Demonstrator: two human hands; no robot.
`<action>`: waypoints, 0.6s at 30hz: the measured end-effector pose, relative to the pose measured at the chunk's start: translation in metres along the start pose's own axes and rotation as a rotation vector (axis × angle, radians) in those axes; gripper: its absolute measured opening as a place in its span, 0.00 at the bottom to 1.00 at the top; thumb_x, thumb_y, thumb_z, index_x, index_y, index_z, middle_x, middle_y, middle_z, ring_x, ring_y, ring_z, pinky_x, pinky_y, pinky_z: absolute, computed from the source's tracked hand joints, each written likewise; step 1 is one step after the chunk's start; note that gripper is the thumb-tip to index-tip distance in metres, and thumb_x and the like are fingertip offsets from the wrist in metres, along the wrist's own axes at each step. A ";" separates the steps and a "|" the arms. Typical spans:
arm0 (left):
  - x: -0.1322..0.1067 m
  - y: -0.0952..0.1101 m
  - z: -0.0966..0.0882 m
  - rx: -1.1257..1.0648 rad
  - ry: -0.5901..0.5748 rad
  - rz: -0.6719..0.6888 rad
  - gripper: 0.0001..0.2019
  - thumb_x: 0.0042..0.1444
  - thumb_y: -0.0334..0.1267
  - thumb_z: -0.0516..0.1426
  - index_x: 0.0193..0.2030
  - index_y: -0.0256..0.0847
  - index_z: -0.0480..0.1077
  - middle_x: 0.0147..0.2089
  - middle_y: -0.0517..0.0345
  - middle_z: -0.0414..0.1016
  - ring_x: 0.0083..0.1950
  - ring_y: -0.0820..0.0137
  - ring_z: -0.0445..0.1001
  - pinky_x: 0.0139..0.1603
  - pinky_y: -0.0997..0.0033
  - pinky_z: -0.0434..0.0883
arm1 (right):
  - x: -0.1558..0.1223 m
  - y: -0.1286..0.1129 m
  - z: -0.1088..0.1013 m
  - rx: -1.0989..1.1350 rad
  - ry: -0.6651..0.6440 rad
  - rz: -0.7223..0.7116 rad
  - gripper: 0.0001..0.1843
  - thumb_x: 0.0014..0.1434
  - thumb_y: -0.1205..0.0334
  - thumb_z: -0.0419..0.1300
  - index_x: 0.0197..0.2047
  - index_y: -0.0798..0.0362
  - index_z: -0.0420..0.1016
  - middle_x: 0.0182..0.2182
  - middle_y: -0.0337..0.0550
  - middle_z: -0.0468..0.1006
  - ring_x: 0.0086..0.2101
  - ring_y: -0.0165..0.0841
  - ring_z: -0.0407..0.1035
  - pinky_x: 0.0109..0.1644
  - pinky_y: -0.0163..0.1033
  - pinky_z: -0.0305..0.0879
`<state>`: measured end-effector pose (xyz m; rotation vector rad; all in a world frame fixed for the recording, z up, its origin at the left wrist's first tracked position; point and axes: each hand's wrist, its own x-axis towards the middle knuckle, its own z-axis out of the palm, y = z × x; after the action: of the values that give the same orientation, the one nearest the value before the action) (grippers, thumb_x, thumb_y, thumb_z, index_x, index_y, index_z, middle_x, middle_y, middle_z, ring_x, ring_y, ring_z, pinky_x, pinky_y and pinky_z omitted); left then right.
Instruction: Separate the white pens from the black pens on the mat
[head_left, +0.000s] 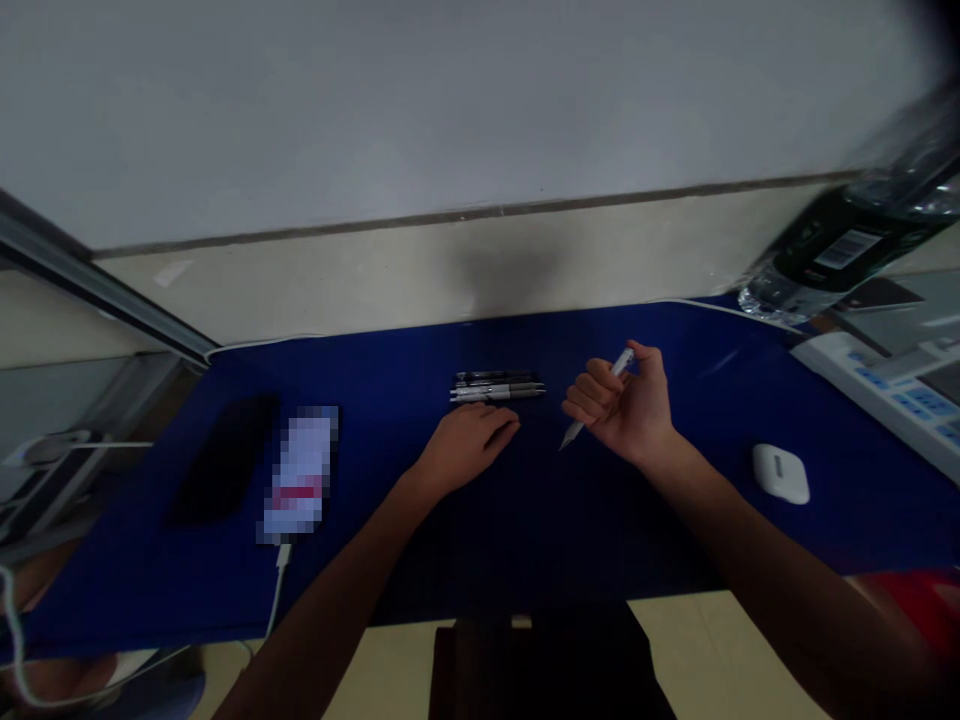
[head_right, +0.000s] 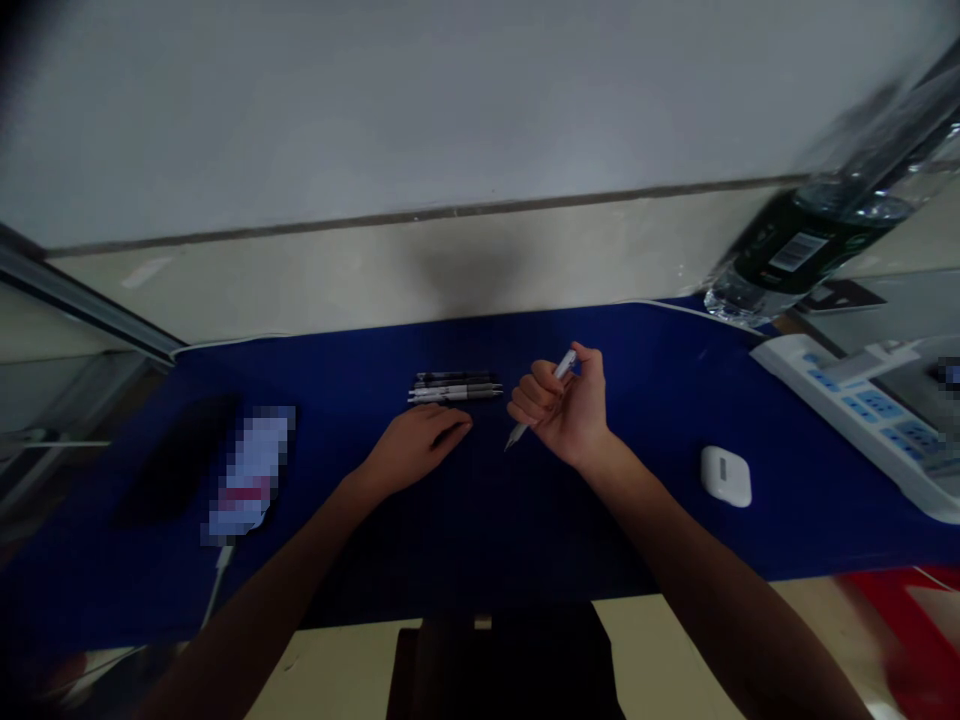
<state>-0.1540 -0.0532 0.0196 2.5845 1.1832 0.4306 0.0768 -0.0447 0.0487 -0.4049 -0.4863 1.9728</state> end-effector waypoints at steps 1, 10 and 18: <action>0.000 0.000 0.000 0.000 0.003 0.000 0.12 0.69 0.41 0.48 0.48 0.44 0.71 0.42 0.59 0.78 0.43 0.68 0.75 0.46 0.67 0.69 | 0.000 0.000 0.000 -0.002 -0.002 -0.002 0.28 0.56 0.43 0.51 0.18 0.49 0.42 0.13 0.32 0.46 0.17 0.26 0.42 0.23 0.38 0.45; 0.000 -0.001 0.000 -0.005 0.003 -0.004 0.11 0.69 0.41 0.48 0.48 0.45 0.70 0.42 0.60 0.78 0.43 0.68 0.75 0.46 0.67 0.69 | 0.000 0.000 0.002 -0.019 0.019 -0.015 0.28 0.57 0.41 0.49 0.17 0.50 0.44 0.14 0.32 0.45 0.17 0.26 0.41 0.23 0.37 0.45; 0.000 -0.001 0.001 -0.008 -0.004 -0.004 0.12 0.69 0.41 0.47 0.48 0.45 0.71 0.42 0.60 0.78 0.42 0.68 0.75 0.45 0.67 0.69 | 0.000 0.000 0.004 -0.147 0.084 -0.041 0.31 0.59 0.36 0.47 0.16 0.49 0.49 0.15 0.32 0.45 0.18 0.27 0.40 0.24 0.38 0.47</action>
<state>-0.1545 -0.0528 0.0184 2.5744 1.1824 0.4282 0.0750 -0.0451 0.0517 -0.5636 -0.5834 1.8787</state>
